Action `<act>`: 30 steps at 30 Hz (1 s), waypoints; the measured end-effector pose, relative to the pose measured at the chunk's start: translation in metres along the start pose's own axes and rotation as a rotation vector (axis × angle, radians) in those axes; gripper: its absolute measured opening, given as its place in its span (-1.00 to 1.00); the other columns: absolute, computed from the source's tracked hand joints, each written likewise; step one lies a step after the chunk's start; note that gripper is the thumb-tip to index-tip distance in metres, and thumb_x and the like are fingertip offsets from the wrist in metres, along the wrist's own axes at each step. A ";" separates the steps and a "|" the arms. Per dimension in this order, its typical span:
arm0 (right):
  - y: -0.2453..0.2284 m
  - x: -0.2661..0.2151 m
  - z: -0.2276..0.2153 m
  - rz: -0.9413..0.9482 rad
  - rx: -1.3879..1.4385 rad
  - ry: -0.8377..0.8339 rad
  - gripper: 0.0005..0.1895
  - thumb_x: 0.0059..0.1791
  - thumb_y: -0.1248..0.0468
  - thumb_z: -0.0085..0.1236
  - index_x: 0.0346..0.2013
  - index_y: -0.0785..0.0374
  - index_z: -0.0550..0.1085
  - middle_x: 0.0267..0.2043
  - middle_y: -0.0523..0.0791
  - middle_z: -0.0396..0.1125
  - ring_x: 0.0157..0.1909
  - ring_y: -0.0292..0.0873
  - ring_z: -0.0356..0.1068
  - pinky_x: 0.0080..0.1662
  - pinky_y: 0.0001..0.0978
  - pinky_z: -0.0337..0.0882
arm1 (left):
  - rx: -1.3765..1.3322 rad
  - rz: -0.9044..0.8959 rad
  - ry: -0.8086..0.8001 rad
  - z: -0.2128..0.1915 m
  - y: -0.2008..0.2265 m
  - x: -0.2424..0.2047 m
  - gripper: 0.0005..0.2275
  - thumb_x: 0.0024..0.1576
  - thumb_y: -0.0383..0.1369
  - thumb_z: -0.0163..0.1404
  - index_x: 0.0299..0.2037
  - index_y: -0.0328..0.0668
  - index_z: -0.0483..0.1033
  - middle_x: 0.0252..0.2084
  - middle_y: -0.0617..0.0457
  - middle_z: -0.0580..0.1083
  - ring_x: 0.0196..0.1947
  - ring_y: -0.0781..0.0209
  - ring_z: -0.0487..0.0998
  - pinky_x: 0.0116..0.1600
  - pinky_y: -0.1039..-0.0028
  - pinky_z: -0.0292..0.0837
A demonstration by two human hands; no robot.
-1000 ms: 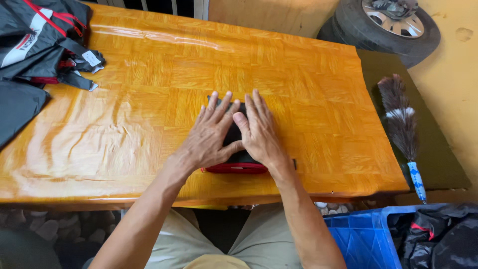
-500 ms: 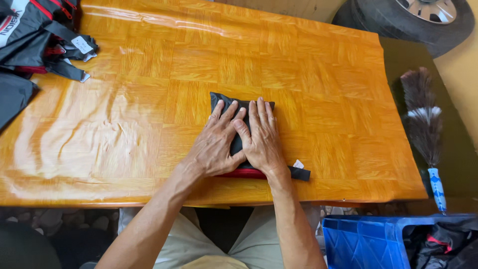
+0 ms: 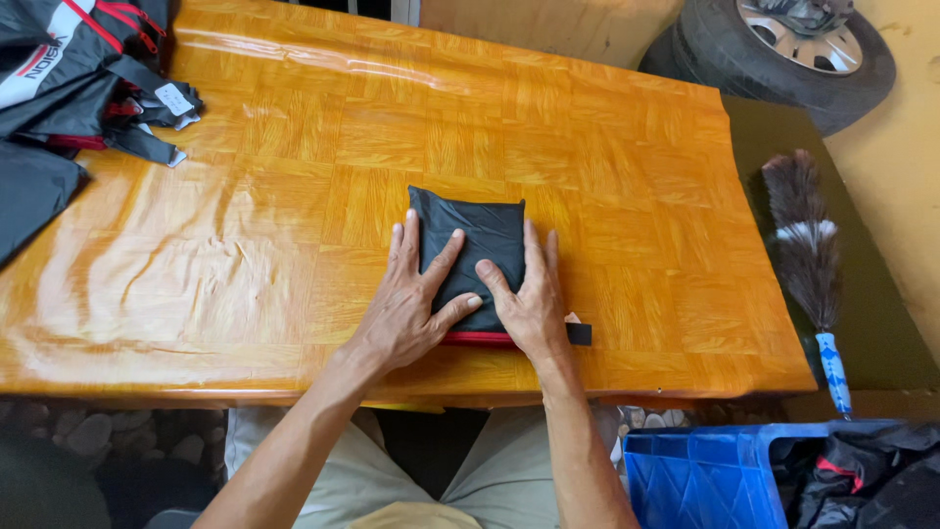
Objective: The person unzips a black textile bag, removes a black fabric cover, unfolds it on a table, and wipes it down with a duster before folding it again.
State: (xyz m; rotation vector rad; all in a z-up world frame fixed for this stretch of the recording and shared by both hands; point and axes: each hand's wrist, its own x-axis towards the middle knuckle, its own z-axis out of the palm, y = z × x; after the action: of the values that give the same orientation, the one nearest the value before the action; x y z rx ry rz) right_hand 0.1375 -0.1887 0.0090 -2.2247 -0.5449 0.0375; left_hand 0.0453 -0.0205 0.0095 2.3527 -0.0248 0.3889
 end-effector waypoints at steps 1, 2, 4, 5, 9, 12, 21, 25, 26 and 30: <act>0.005 -0.003 0.001 0.098 0.039 -0.028 0.01 -0.03 -0.27 0.16 0.56 0.06 0.01 0.55 0.28 -0.21 0.54 0.34 -0.15 0.45 0.18 -0.08 | -0.034 -0.058 -0.047 0.000 0.004 -0.006 -0.17 0.08 0.08 0.16 0.53 0.09 0.05 0.55 -0.46 -0.26 0.51 -0.56 -0.30 0.52 -0.13 -0.25; 0.011 -0.006 0.000 0.196 0.077 -0.055 0.05 -0.05 -0.30 0.15 0.56 0.07 -0.02 0.53 0.27 -0.10 0.52 0.28 -0.04 0.44 0.13 0.00 | -0.070 -0.114 -0.094 0.000 0.007 -0.011 -0.06 0.00 0.05 0.25 0.56 0.17 -0.06 0.55 -0.45 -0.27 0.52 -0.50 -0.25 0.54 -0.08 -0.24; -0.010 -0.007 -0.014 0.286 0.009 -0.093 0.08 -0.11 -0.34 0.18 0.56 -0.08 -0.02 0.54 0.10 -0.03 0.52 0.14 0.01 0.45 0.08 -0.01 | -0.092 -0.143 -0.087 0.004 0.009 -0.014 -0.01 -0.02 0.02 0.29 0.57 0.13 -0.12 0.55 -0.46 -0.28 0.52 -0.50 -0.25 0.53 -0.10 -0.24; -0.022 -0.008 -0.022 0.373 -0.059 -0.131 0.11 -0.18 -0.38 0.21 0.55 -0.24 -0.02 0.55 -0.07 0.04 0.52 0.00 0.07 0.46 0.03 -0.02 | -0.113 -0.173 -0.078 0.005 0.010 -0.015 0.04 -0.04 -0.02 0.32 0.57 0.08 -0.18 0.55 -0.47 -0.29 0.53 -0.49 -0.24 0.53 -0.13 -0.24; -0.048 -0.002 -0.063 0.044 0.534 -0.022 -0.06 -0.05 0.15 0.33 0.50 0.32 0.05 0.27 0.43 0.22 0.33 0.35 0.26 0.30 0.11 0.27 | -0.371 -0.181 -0.064 -0.010 0.032 -0.009 0.03 0.08 -0.02 0.22 0.57 0.04 -0.39 0.52 -0.55 -0.34 0.49 -0.60 -0.29 0.51 -0.23 -0.30; -0.067 0.003 -0.082 -0.058 0.857 -0.158 -0.27 0.07 0.03 -0.04 0.46 0.33 0.13 0.23 0.33 0.33 0.29 0.19 0.35 0.25 -0.09 0.37 | -0.566 -0.144 -0.129 -0.019 0.042 -0.016 0.06 0.02 0.08 0.21 0.57 -0.05 -0.33 0.57 -0.38 -0.26 0.53 -0.45 -0.27 0.49 -0.21 -0.37; 0.004 0.001 -0.007 -0.277 -0.264 0.006 -0.49 0.18 0.12 -0.19 0.40 0.24 0.32 0.49 0.18 0.06 0.45 0.35 0.06 0.40 0.13 0.05 | -0.211 -0.223 -0.024 -0.069 0.016 -0.029 -0.22 0.05 -0.47 0.05 0.54 -0.10 0.00 0.45 -0.31 0.19 0.43 -0.36 0.17 0.40 -0.18 0.10; -0.002 0.003 -0.006 -0.335 -0.366 -0.015 -0.50 0.14 0.15 -0.08 0.37 0.24 0.35 0.48 0.26 0.02 0.42 0.48 0.03 0.38 0.26 0.04 | -0.086 0.001 -0.042 -0.040 0.027 0.013 -0.46 0.34 -0.01 -0.27 0.48 -0.04 0.19 0.51 -0.19 0.13 0.52 -0.30 -0.02 0.45 -0.17 -0.04; 0.002 0.003 -0.005 -0.349 -0.424 -0.028 -0.49 0.13 0.14 -0.07 0.37 0.17 0.35 0.49 0.23 0.01 0.43 0.48 0.02 0.39 0.24 0.04 | 0.017 0.005 -0.127 -0.029 0.025 0.023 -0.39 0.35 0.08 -0.33 0.49 -0.14 0.13 0.53 -0.20 0.10 0.54 -0.27 -0.06 0.45 -0.20 -0.07; -0.003 0.002 0.003 -0.263 -0.501 -0.018 -0.44 0.16 0.04 -0.22 0.47 0.03 0.22 0.52 0.21 -0.05 0.47 0.45 -0.04 0.36 0.28 0.07 | 0.072 -0.034 -0.248 0.004 0.006 0.019 -0.34 0.35 0.06 -0.36 0.52 -0.27 -0.04 0.58 -0.24 -0.08 0.56 -0.30 -0.18 0.43 -0.22 0.00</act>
State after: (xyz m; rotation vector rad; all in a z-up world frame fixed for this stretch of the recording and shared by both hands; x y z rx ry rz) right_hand 0.1373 -0.1840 0.0096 -2.6121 -0.9349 -0.2400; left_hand 0.0641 -0.0259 0.0167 2.4560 -0.0898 0.0812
